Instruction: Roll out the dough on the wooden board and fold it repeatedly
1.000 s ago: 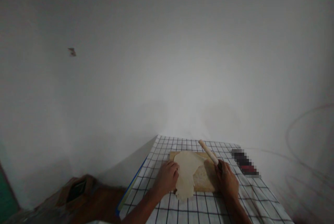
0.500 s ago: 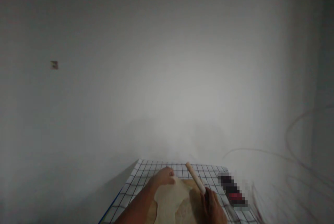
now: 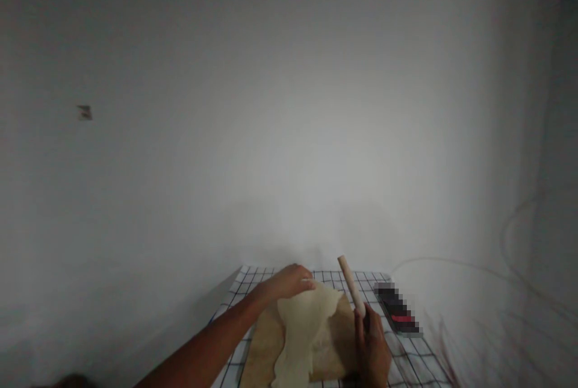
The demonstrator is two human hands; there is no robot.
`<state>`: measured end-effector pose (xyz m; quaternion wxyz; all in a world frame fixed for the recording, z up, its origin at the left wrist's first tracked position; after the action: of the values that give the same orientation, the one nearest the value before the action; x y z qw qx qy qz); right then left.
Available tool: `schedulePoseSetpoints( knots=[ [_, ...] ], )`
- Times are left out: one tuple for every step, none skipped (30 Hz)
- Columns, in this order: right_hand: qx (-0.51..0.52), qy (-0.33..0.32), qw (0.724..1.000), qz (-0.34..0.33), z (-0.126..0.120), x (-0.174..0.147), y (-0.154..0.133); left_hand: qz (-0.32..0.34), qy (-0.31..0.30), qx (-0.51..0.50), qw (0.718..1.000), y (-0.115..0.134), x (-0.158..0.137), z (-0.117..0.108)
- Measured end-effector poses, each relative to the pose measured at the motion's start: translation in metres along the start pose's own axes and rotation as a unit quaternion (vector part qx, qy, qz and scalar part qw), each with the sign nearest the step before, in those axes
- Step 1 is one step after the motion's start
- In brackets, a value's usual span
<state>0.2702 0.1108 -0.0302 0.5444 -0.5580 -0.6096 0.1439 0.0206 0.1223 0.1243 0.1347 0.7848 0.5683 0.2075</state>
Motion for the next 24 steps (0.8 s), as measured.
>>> schedulePoseSetpoints(
  knots=[
    [0.002,0.004,1.0,0.01,-0.002,0.001,0.002,0.017,0.002,0.006,1.0,0.015,0.0,-0.008],
    [0.007,0.008,1.0,0.019,-0.004,0.001,0.004,0.049,0.019,0.028,0.998,0.034,0.001,-0.018],
    [0.014,0.015,0.999,0.025,-0.006,0.002,0.006,0.066,0.045,0.04,0.996,0.05,0.002,-0.03],
    [0.027,0.027,0.999,0.03,-0.01,0.003,0.009,0.077,0.068,0.039,0.994,0.064,0.004,-0.041],
    [0.042,0.042,0.998,0.036,-0.015,0.004,0.012,0.084,0.09,0.028,0.992,0.076,0.006,-0.051],
    [0.057,0.061,0.995,0.047,-0.019,0.004,0.016,0.084,0.116,0.013,0.99,0.083,0.009,-0.06],
    [0.068,0.08,0.992,0.065,-0.024,0.004,0.023,0.068,0.144,-0.003,0.987,0.084,0.013,-0.067],
    [0.074,0.097,0.988,0.09,-0.028,0.003,0.03,0.039,0.172,-0.018,0.984,0.079,0.016,-0.071],
    [0.078,0.109,0.984,0.116,-0.031,0.002,0.037,0.002,0.197,-0.029,0.98,0.068,0.017,-0.071],
    [0.081,0.117,0.98,0.138,-0.033,0.001,0.042,-0.042,0.217,-0.038,0.974,0.052,0.016,-0.068],
    [0.085,0.122,0.977,0.152,-0.034,-0.001,0.046,-0.084,0.231,-0.042,0.968,0.034,0.011,-0.061],
    [0.092,0.123,0.976,0.155,-0.034,-0.001,0.047,-0.108,0.235,-0.044,0.965,0.015,0.003,-0.051],
    [0.101,0.123,0.976,0.151,-0.034,-0.002,0.046,-0.132,0.238,-0.044,0.961,-0.005,-0.008,-0.039],
    [0.109,0.122,0.976,0.144,-0.033,-0.002,0.045,-0.156,0.241,-0.042,0.957,-0.026,-0.023,-0.027],
    [0.116,0.121,0.976,0.138,-0.032,-0.001,0.044,-0.176,0.245,-0.038,0.953,-0.046,-0.038,-0.015],
    [0.12,0.119,0.976,0.134,-0.031,-0.001,0.042,-0.193,0.25,-0.033,0.948,-0.065,-0.055,-0.005],
    [0.123,0.115,0.977,0.133,-0.03,-0.001,0.042,-0.209,0.258,-0.026,0.943,-0.081,-0.07,0.004],
    [0.123,0.109,0.977,0.133,-0.028,0.0,0.041,-0.217,0.264,-0.019,0.94,-0.094,-0.082,0.011],
    [0.122,0.099,0.979,0.132,-0.026,0.0,0.04,-0.217,0.268,-0.013,0.939,-0.102,-0.09,0.016],
    [0.12,0.087,0.981,0.128,-0.025,0.001,0.038,-0.207,0.262,-0.005,0.943,-0.106,-0.092,0.022],
    [0.118,0.073,0.983,0.119,-0.023,0.002,0.036,-0.185,0.248,0.013,0.951,-0.104,-0.09,0.028],
    [0.116,0.06,0.985,0.109,-0.022,0.003,0.033,-0.158,0.228,0.038,0.96,-0.098,-0.084,0.035],
    [0.114,0.05,0.987,0.099,-0.021,0.003,0.03,-0.131,0.205,0.067,0.968,-0.09,-0.077,0.044],
    [0.113,0.041,0.988,0.092,-0.021,0.003,0.028,-0.105,0.179,0.097,0.973,-0.081,-0.071,0.055]
  ],
)
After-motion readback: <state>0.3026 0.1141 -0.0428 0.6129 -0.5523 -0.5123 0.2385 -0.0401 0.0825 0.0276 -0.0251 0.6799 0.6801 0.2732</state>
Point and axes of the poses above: each hand's wrist, its own x-axis towards the middle knuckle, its own z-axis out of the palm, y = z × x, the point moved 9 cm from there along x, towards the middle knuckle, and after that the axes turned 6 degrees about -z, right-handed, at the moved point
